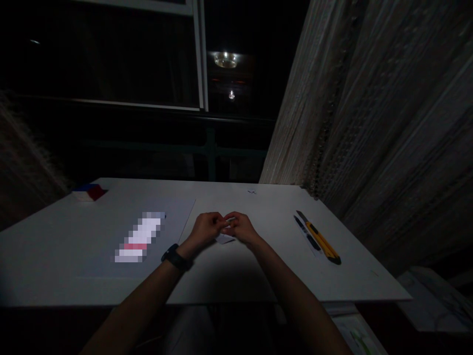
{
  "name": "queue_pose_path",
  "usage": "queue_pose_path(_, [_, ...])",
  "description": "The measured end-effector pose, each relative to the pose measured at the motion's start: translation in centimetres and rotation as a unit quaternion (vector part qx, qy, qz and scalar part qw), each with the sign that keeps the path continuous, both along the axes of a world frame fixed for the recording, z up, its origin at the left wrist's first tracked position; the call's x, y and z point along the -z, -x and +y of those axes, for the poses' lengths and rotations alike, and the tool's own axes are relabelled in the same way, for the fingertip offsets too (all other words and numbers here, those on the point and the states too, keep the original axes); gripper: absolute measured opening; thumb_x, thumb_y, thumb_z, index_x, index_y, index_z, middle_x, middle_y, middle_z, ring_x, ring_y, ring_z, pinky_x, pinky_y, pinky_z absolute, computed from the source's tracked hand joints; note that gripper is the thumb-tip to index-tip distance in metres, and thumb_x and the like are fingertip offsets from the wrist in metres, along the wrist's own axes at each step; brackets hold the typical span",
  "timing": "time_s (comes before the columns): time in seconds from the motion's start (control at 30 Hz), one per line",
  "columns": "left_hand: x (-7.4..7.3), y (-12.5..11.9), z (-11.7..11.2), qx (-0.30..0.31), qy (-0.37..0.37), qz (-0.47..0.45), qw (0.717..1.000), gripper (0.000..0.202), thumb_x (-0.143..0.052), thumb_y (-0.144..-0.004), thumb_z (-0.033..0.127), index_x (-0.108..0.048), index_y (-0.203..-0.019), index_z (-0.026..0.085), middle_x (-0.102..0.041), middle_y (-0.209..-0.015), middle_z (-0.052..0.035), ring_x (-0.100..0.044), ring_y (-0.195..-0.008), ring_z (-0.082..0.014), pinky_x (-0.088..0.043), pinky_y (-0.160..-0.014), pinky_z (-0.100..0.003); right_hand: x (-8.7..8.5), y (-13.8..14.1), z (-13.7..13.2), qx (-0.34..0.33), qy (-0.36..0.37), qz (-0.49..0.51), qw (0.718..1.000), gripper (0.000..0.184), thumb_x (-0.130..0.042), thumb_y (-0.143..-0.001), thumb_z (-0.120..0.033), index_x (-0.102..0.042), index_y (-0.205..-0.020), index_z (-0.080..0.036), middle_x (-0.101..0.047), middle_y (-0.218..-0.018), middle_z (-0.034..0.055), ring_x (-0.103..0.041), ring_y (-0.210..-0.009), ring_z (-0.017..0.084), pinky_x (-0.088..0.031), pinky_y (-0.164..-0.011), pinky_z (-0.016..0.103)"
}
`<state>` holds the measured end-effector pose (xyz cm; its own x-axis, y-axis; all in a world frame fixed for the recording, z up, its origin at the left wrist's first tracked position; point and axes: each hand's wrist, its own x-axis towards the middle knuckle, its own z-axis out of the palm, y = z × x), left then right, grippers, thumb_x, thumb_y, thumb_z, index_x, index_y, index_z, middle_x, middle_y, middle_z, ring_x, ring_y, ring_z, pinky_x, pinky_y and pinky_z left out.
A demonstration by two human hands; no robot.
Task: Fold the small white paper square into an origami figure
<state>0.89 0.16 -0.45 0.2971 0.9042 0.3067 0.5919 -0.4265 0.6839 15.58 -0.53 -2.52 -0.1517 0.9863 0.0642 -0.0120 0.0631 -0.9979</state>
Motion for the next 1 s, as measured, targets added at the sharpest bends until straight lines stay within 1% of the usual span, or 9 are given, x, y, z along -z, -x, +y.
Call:
queue_pose_path(0.1, [0.2, -0.2, 0.1, -0.006, 0.013, -0.001, 1.0, 0.026, -0.056, -0.069, 0.041, -0.067, -0.07, 0.017, -0.062, -0.061, -0.0026, -0.052, -0.058, -0.0127, -0.031, -0.052, -0.022, 0.0, 0.2, 0.1, 0.031, 0.013, -0.012, 0.999, 0.037, -0.073, -0.037, -0.017, -0.056, -0.07, -0.016, -0.047, -0.038, -0.01, -0.041, -0.037, 0.006, -0.032, -0.041, 0.02])
queue_pose_path(0.23, [0.3, -0.2, 0.1, 0.006, 0.015, -0.007, 1.0, 0.029, -0.055, -0.069, 0.042, -0.068, -0.072, 0.016, -0.062, -0.061, -0.003, -0.052, -0.058, -0.0127, -0.032, -0.051, -0.022, -0.1, 0.2, 0.0, 0.046, 0.023, -0.014, 0.999, 0.034, -0.073, -0.036, -0.016, -0.057, -0.066, -0.016, -0.044, -0.036, -0.0109, -0.038, -0.036, 0.005, -0.031, -0.041, 0.02])
queue_pose_path(0.37, [0.4, 0.0, 0.3, 0.034, -0.001, -0.018, 0.999, 0.03, -0.052, -0.072, 0.04, -0.068, -0.076, 0.016, -0.065, -0.067, -0.0042, -0.054, -0.061, -0.0131, -0.034, -0.054, -0.022, -0.2, -0.2, -0.1, 0.011, 0.025, -0.005, 1.0, 0.038, -0.074, -0.037, -0.017, -0.059, -0.072, -0.015, -0.049, -0.041, -0.0093, -0.041, -0.038, 0.006, -0.032, -0.043, 0.02])
queue_pose_path(0.47, [0.5, 0.2, 0.5, 0.026, 0.01, -0.026, 0.999, 0.029, -0.052, -0.071, 0.039, -0.068, -0.076, 0.015, -0.065, -0.068, -0.005, -0.055, -0.063, -0.0141, -0.035, -0.055, -0.023, -0.2, -0.5, -0.1, -0.017, 0.025, 0.012, 0.999, 0.039, -0.074, -0.041, -0.021, -0.061, -0.078, -0.014, -0.054, -0.045, -0.0067, -0.045, -0.041, 0.007, -0.034, -0.045, 0.021])
queue_pose_path(0.6, [0.6, 0.2, 0.5, 0.02, 0.022, -0.02, 0.999, 0.029, -0.053, -0.07, 0.038, -0.068, -0.075, 0.015, -0.063, -0.063, -0.0044, -0.054, -0.06, -0.014, -0.034, -0.052, -0.023, 0.3, -0.5, 0.2, 0.003, 0.024, 0.008, 1.0, 0.037, -0.072, -0.042, -0.02, -0.063, -0.078, -0.013, -0.053, -0.041, -0.0063, -0.044, -0.039, 0.007, -0.032, -0.043, 0.021])
queue_pose_path(0.7, [0.6, 0.1, 0.5, 0.036, 0.018, -0.02, 0.999, 0.028, -0.052, -0.07, 0.037, -0.068, -0.075, 0.015, -0.063, -0.061, -0.0031, -0.053, -0.058, -0.0129, -0.034, -0.052, -0.022, 0.6, -0.4, 0.4, 0.011, 0.017, -0.011, 1.0, 0.036, -0.07, -0.043, -0.017, -0.065, -0.078, -0.013, -0.053, -0.041, -0.0058, -0.044, -0.039, 0.008, -0.033, -0.043, 0.022])
queue_pose_path(0.8, [0.8, 0.1, 0.6, 0.048, 0.009, -0.02, 0.999, 0.028, -0.051, -0.072, 0.037, -0.068, -0.075, 0.016, -0.063, -0.062, -0.0024, -0.053, -0.058, -0.012, -0.034, -0.052, -0.022, 0.6, -0.4, 0.3, 0.007, 0.015, -0.011, 1.0, 0.039, -0.071, -0.043, -0.016, -0.065, -0.082, -0.012, -0.053, -0.041, -0.0056, -0.043, -0.039, 0.007, -0.033, -0.044, 0.022])
queue_pose_path(0.9, [0.9, 0.2, 0.8, 0.02, -0.001, -0.021, 1.0, 0.03, -0.051, -0.071, 0.04, -0.068, -0.073, 0.015, -0.063, -0.063, -0.0029, -0.053, -0.058, -0.0123, -0.034, -0.052, -0.022, 0.0, -0.5, 0.1, -0.005, 0.02, 0.011, 1.0, 0.042, -0.073, -0.046, -0.019, -0.064, -0.087, -0.013, -0.056, -0.045, -0.0039, -0.046, -0.042, 0.008, -0.035, -0.046, 0.022])
queue_pose_path(1.0, [1.0, 0.3, 1.2, -0.041, -0.002, -0.069, 0.997, 0.033, -0.052, -0.071, 0.044, -0.067, -0.073, 0.015, -0.064, -0.065, -0.0036, -0.055, -0.06, -0.0129, -0.035, -0.052, -0.022, -0.6, -0.7, -0.2, -0.003, 0.028, 0.075, 0.997, 0.039, -0.069, -0.057, -0.031, -0.062, -0.092, -0.015, -0.063, -0.066, 0.0021, -0.056, -0.058, 0.013, -0.043, -0.055, 0.025])
